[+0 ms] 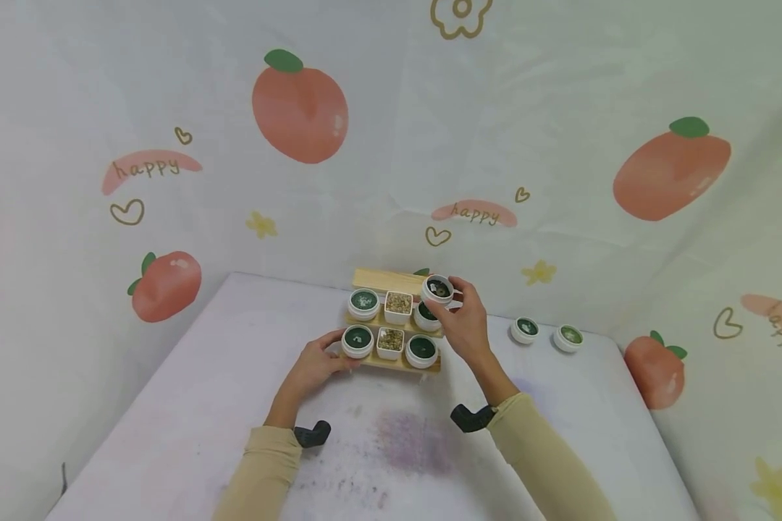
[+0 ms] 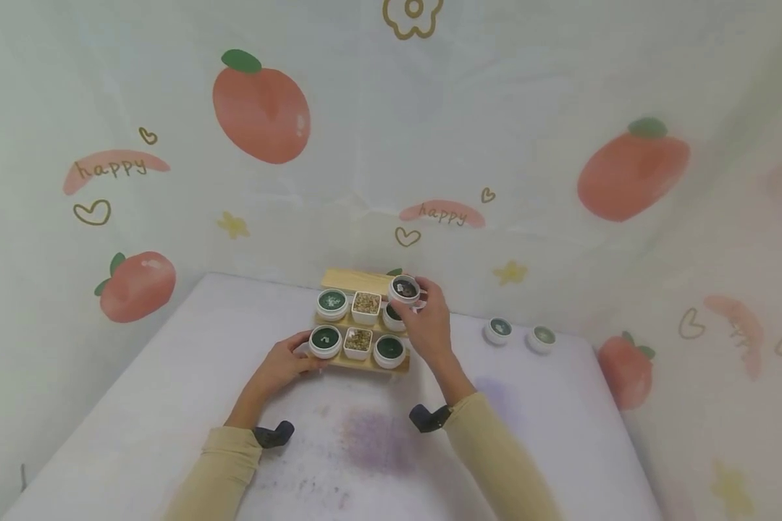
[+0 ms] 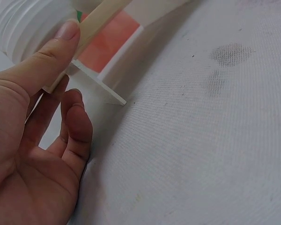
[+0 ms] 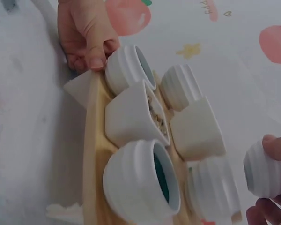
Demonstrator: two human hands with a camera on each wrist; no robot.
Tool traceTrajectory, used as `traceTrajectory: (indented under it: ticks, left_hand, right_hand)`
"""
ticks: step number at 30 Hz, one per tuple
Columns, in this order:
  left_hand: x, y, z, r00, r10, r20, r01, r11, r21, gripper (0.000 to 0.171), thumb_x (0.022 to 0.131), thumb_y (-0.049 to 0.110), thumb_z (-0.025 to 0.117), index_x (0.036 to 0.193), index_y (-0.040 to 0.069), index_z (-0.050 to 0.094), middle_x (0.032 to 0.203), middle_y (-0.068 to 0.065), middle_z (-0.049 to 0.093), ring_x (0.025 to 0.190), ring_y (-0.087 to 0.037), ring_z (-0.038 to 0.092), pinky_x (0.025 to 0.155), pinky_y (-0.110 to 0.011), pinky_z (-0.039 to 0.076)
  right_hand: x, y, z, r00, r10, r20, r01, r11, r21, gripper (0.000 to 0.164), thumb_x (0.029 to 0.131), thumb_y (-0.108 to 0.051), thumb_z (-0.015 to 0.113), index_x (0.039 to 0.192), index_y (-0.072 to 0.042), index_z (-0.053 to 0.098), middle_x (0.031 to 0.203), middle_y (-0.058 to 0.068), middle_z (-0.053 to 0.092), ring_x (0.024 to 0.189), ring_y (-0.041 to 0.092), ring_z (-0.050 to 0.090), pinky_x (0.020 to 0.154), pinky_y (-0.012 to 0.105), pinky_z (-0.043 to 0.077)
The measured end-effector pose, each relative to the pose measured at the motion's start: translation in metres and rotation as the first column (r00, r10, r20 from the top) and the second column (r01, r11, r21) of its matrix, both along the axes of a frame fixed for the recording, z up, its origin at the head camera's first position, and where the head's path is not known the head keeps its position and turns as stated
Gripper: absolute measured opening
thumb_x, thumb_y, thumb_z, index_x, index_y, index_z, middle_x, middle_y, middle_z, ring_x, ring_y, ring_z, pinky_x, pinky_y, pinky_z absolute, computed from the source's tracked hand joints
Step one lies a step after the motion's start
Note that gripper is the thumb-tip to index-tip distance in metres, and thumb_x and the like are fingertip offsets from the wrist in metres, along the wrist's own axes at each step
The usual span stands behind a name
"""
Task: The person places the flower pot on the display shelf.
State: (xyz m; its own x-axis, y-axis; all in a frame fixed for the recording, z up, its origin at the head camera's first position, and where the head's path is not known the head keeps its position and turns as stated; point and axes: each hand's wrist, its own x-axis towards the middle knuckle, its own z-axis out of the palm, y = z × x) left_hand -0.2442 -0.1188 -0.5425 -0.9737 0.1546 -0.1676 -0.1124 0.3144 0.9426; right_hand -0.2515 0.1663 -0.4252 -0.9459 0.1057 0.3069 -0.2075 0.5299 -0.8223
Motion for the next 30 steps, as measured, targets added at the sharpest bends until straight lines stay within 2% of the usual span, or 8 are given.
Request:
traceTrajectory:
  ticks: [7,11,19,24,30]
  left_hand:
    - [0.000,-0.002,0.002,1.000,-0.022,-0.016,0.022,1.000,-0.010,0.086,0.077,0.030,0.090,0.151,0.016,0.049,0.078,0.003,0.069,0.070,-0.011,0.058,0.071,-0.027,0.047]
    - [0.000,-0.004,0.002,0.999,-0.032,-0.031,0.032,0.999,-0.002,0.086,0.077,0.030,0.090,0.151,0.014,0.049,0.074,0.003,0.067,0.068,-0.010,0.057,0.071,-0.027,0.047]
    - [-0.001,-0.004,-0.002,1.000,-0.001,-0.020,0.002,1.000,0.030,0.085,0.075,0.028,0.092,0.149,0.018,0.052,0.083,0.002,0.068,0.068,-0.012,0.057,0.071,-0.029,0.048]
    - [-0.003,-0.003,-0.004,0.999,-0.014,-0.029,0.014,1.000,0.015,0.084,0.076,0.029,0.091,0.149,0.019,0.052,0.067,0.003,0.063,0.066,-0.012,0.055,0.070,-0.029,0.046]
    - [-0.003,-0.004,-0.005,0.999,-0.023,-0.022,0.024,0.999,0.023,0.084,0.076,0.031,0.091,0.149,0.019,0.052,0.064,0.002,0.061,0.065,-0.012,0.053,0.068,-0.029,0.044]
  right_hand:
    - [-0.010,-0.025,0.006,0.999,0.052,-0.001,-0.052,0.997,-0.055,0.066,0.089,-0.019,0.080,0.145,-0.002,0.049,0.139,0.015,0.059,0.120,0.030,0.060,0.096,0.045,0.054]
    - [-0.018,-0.040,0.008,0.999,0.053,0.011,-0.052,0.997,-0.048,0.066,0.090,-0.020,0.080,0.145,-0.003,0.049,0.139,0.015,0.059,0.122,0.031,0.060,0.097,0.044,0.053]
    - [-0.032,-0.067,0.007,0.994,0.099,0.042,-0.098,0.995,-0.035,0.063,0.091,-0.020,0.079,0.144,-0.002,0.051,0.136,0.017,0.062,0.126,0.032,0.061,0.100,0.044,0.052]
    - [-0.039,-0.076,0.006,0.993,0.117,0.033,-0.117,0.993,-0.014,0.059,0.093,-0.019,0.077,0.143,-0.001,0.051,0.136,0.016,0.062,0.125,0.031,0.062,0.100,0.041,0.053]
    - [-0.046,-0.087,0.007,0.992,0.120,0.047,-0.120,0.993,-0.018,0.059,0.093,-0.019,0.076,0.144,-0.002,0.051,0.137,0.016,0.062,0.124,0.030,0.063,0.100,0.040,0.053]
